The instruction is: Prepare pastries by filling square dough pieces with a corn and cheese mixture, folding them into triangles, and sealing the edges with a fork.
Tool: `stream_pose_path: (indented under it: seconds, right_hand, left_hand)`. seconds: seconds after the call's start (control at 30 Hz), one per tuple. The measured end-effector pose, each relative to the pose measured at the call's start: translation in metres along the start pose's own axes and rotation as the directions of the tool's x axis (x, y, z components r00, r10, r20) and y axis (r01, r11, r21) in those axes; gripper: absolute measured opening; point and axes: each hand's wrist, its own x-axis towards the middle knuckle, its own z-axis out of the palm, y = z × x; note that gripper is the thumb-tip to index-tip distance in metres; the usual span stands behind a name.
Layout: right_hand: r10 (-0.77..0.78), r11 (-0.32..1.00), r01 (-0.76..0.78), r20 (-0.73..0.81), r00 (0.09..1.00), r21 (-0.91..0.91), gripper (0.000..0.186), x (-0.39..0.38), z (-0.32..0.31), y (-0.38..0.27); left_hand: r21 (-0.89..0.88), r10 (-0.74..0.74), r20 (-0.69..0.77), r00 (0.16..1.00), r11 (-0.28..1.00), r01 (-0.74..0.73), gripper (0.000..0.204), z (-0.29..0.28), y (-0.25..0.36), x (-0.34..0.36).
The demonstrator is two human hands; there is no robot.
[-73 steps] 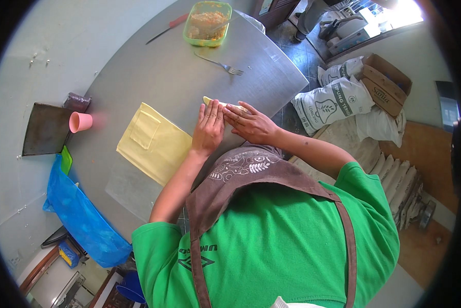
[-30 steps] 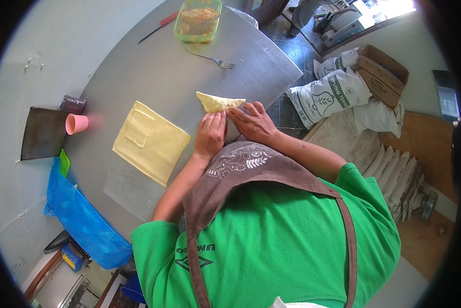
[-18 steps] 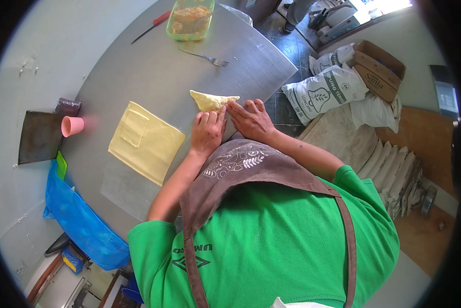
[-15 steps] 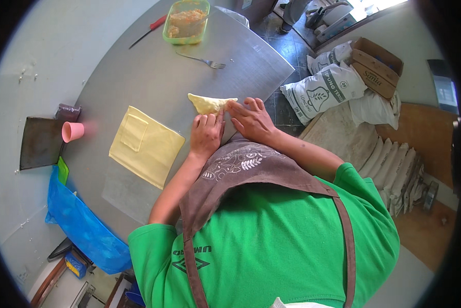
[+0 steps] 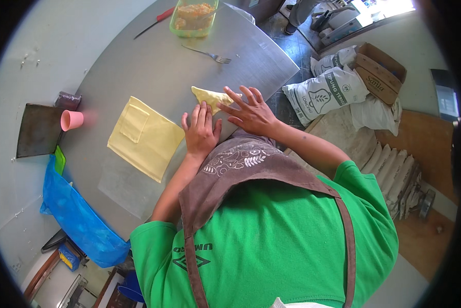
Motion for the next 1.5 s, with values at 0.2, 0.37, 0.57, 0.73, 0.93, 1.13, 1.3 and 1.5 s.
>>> stream_pose_path:
  seconds: [0.2,0.37,0.57,0.73,0.93,1.13,1.3,1.5]
  right_hand:
    - [-0.045,0.997,0.043,-0.033,0.998,-0.061,0.058,0.014,0.017,-0.006]
    - [-0.049,0.995,0.053,0.037,0.998,-0.086,0.062,0.024,0.006,-0.012]
    - [-0.250,0.968,0.247,0.077,0.965,0.040,0.068,0.043,0.014,0.005]
    - [-0.281,0.957,0.271,0.096,0.955,0.105,0.070,0.053,0.004,0.000]
    - [-0.333,0.930,0.304,0.124,0.935,0.206,0.069,0.063,0.013,0.013]
    - [-0.395,0.912,0.355,0.206,0.895,0.206,0.072,0.044,0.002,0.022]
    - [-0.413,0.906,0.369,0.240,0.878,0.208,0.075,0.046,-0.005,0.036]
    - [-0.225,0.964,0.232,-0.070,0.972,0.127,0.062,-0.009,0.004,0.028]
  left_hand:
    - [-0.058,-0.042,0.020,0.999,0.997,0.044,0.059,-0.008,-0.004,0.000]
    - [-0.006,-0.056,0.048,0.997,0.998,0.056,0.059,-0.011,-0.007,0.009]
    - [-0.028,-0.031,0.099,0.995,0.999,0.034,0.058,-0.005,-0.013,0.010]
    - [-0.150,-0.040,0.107,0.993,0.987,0.056,0.059,-0.007,-0.025,0.019]
    - [-0.164,0.030,0.135,0.990,0.986,-0.008,0.056,-0.005,-0.047,0.035]
    - [-0.211,0.050,0.148,0.988,0.977,-0.018,0.056,-0.006,-0.039,0.028]
    - [-0.158,0.061,0.146,0.987,0.987,-0.038,0.056,-0.007,-0.029,0.026]
    - [-0.269,0.119,0.036,0.992,0.957,-0.105,0.044,-0.013,-0.011,0.006]
